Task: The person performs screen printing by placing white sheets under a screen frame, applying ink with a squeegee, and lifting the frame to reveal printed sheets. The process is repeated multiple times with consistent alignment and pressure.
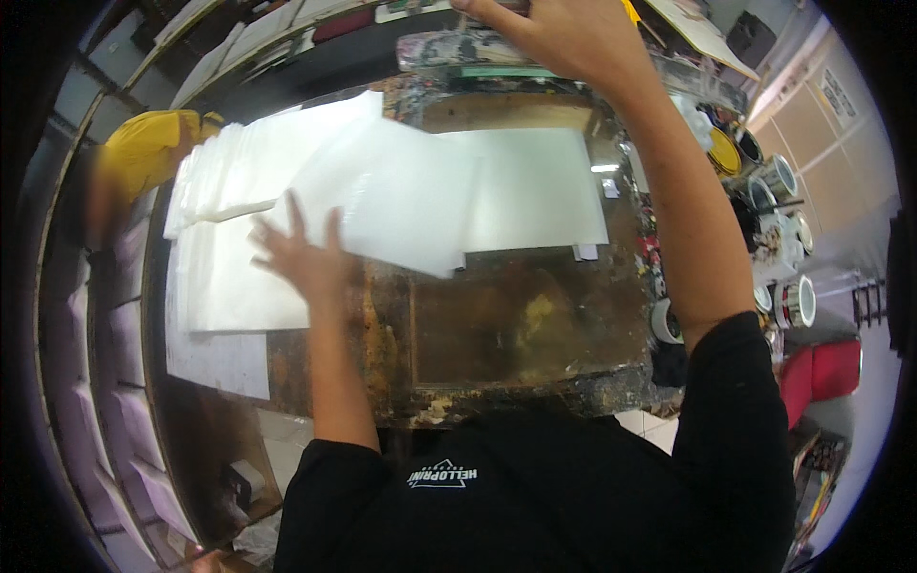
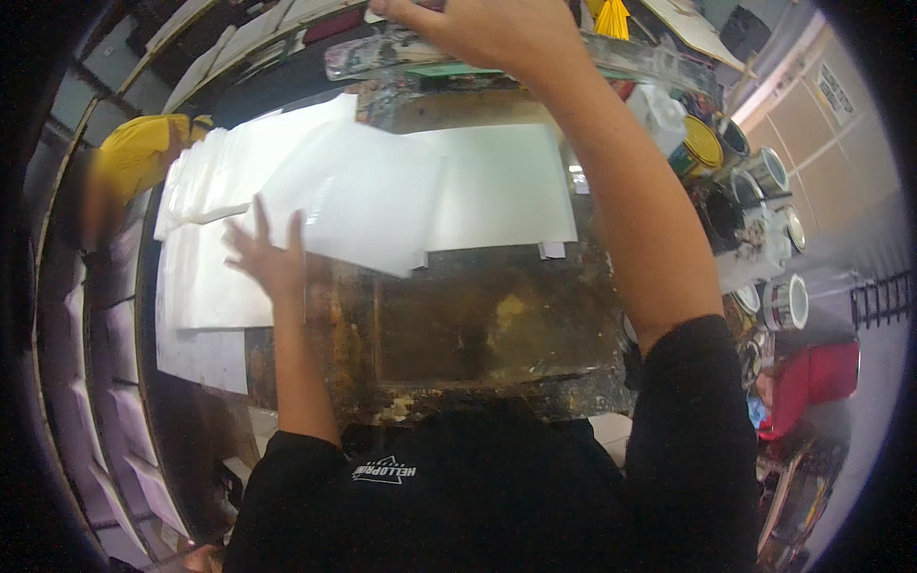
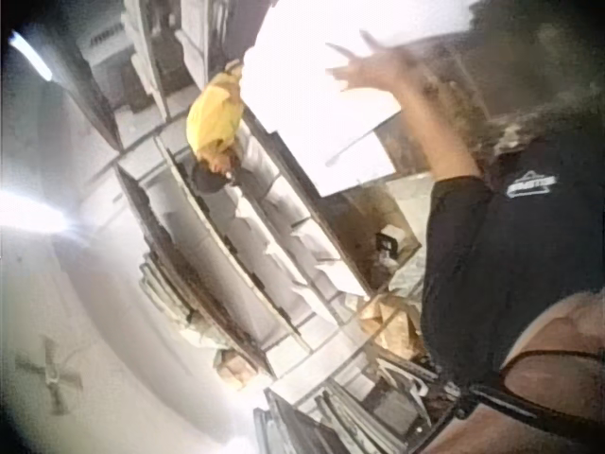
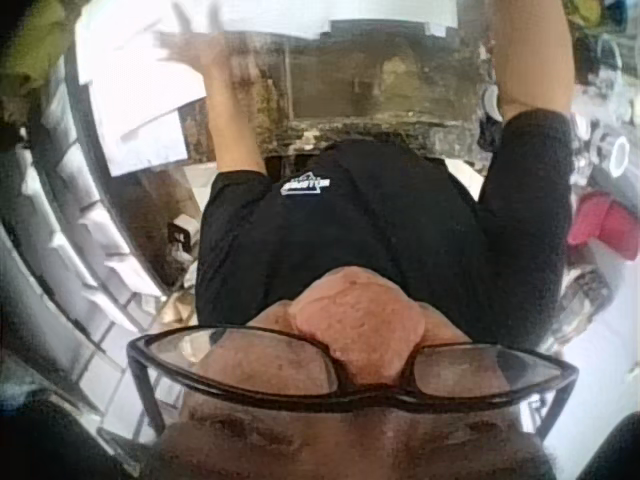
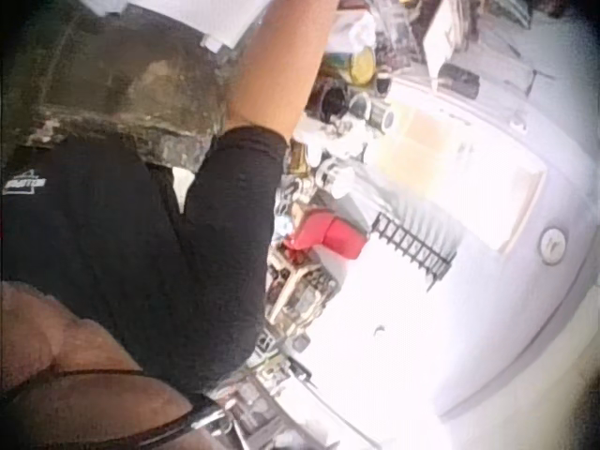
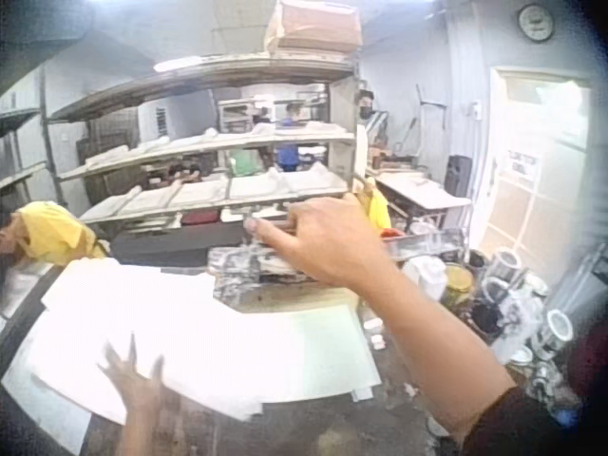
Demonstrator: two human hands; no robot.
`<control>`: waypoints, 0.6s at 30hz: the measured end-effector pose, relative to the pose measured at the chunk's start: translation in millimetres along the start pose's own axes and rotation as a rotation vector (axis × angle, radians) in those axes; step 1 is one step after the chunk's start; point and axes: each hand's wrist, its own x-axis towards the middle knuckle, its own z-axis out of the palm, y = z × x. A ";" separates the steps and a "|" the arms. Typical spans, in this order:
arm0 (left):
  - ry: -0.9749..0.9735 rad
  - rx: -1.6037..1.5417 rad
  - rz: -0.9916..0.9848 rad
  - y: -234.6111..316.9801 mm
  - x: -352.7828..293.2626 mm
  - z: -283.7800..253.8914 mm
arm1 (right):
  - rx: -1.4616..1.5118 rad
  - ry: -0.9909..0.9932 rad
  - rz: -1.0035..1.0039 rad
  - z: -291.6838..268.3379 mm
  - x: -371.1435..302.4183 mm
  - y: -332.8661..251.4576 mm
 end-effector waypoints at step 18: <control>-0.638 -0.330 0.716 192.1 -121.7 83.7 | -0.117 -0.069 -0.018 -6.4 33.7 10.7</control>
